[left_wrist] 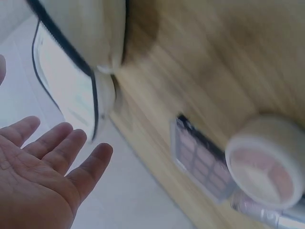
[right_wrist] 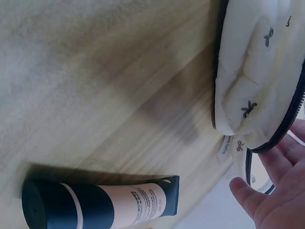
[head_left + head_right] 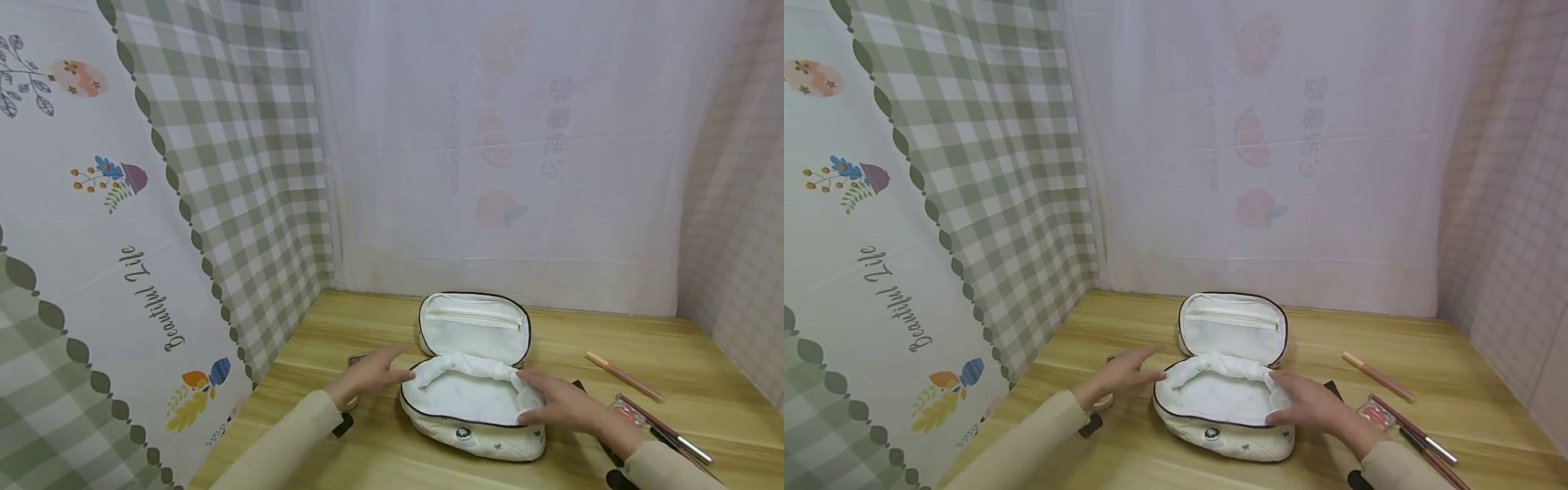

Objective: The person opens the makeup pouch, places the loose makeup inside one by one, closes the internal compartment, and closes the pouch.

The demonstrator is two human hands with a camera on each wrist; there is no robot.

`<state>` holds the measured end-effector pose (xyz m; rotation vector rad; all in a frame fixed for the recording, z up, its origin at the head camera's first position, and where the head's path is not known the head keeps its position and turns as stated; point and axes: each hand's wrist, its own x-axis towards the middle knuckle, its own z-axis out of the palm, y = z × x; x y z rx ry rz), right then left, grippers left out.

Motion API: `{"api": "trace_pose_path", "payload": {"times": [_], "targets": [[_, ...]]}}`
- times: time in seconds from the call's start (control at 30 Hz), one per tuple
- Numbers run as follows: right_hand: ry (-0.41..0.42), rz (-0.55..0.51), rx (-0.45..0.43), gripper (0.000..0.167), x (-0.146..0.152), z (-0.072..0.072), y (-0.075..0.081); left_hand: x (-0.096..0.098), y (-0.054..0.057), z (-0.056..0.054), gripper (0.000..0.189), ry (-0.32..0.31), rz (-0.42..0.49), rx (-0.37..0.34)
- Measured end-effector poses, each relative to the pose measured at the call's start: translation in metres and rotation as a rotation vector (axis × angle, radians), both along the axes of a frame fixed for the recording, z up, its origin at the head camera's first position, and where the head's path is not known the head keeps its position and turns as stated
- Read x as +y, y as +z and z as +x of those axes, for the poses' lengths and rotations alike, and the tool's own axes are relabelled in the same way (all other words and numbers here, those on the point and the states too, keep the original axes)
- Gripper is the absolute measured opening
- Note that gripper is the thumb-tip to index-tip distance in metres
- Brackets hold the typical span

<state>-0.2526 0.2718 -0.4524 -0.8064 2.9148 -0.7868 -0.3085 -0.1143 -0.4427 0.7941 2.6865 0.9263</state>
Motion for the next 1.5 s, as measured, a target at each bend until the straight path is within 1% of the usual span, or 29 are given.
{"api": "trace_pose_path", "payload": {"times": [0.1, 0.17, 0.3, 0.37, 0.47, 0.6, 0.73, 0.83, 0.93, 1.03, 1.27, 1.4, 1.5], "targets": [[0.002, 0.026, -0.013, 0.094, -0.001, 0.001, -0.001, -0.006, -0.001, -0.011, 0.067, 0.020, -0.013, 0.028], [-0.004, 0.035, -0.026, 0.095, -0.001, 0.002, -0.001, -0.008, -0.001, -0.019, 0.066, 0.043, -0.006, 0.013], [-0.010, 0.040, -0.021, 0.095, -0.002, 0.002, 0.000, -0.009, -0.001, -0.035, 0.067, 0.084, 0.037, -0.033], [-0.012, 0.041, -0.017, 0.095, -0.002, 0.002, 0.000, -0.009, 0.000, -0.042, 0.067, 0.098, 0.049, -0.032], [-0.014, 0.047, -0.031, 0.095, -0.003, 0.002, -0.002, -0.009, 0.000, -0.052, 0.065, 0.124, 0.037, -0.025], [-0.015, 0.063, -0.048, 0.096, -0.003, 0.003, -0.005, -0.006, 0.002, -0.062, 0.063, 0.151, 0.015, -0.013], [-0.024, 0.064, -0.055, 0.096, -0.004, 0.003, -0.008, -0.001, 0.004, -0.070, 0.064, 0.162, 0.009, -0.015], [-0.031, 0.063, -0.059, 0.096, -0.004, 0.002, -0.010, 0.004, 0.005, -0.074, 0.063, 0.147, 0.005, -0.020], [-0.036, 0.057, -0.066, 0.096, -0.004, 0.002, -0.013, 0.011, 0.002, -0.082, 0.063, 0.135, 0.002, -0.022], [-0.038, 0.051, -0.064, 0.096, -0.005, 0.002, -0.015, 0.019, -0.002, -0.088, 0.063, 0.144, 0.008, -0.030], [-0.047, 0.059, -0.048, 0.096, -0.007, 0.003, -0.017, 0.033, -0.009, -0.096, 0.066, 0.215, 0.045, -0.089], [-0.037, 0.065, -0.044, 0.096, -0.005, 0.002, -0.018, 0.039, -0.014, -0.103, 0.067, 0.253, 0.053, -0.097], [-0.036, 0.069, -0.042, 0.097, -0.005, 0.002, -0.018, 0.043, -0.020, -0.109, 0.069, 0.270, 0.071, -0.108]]}}
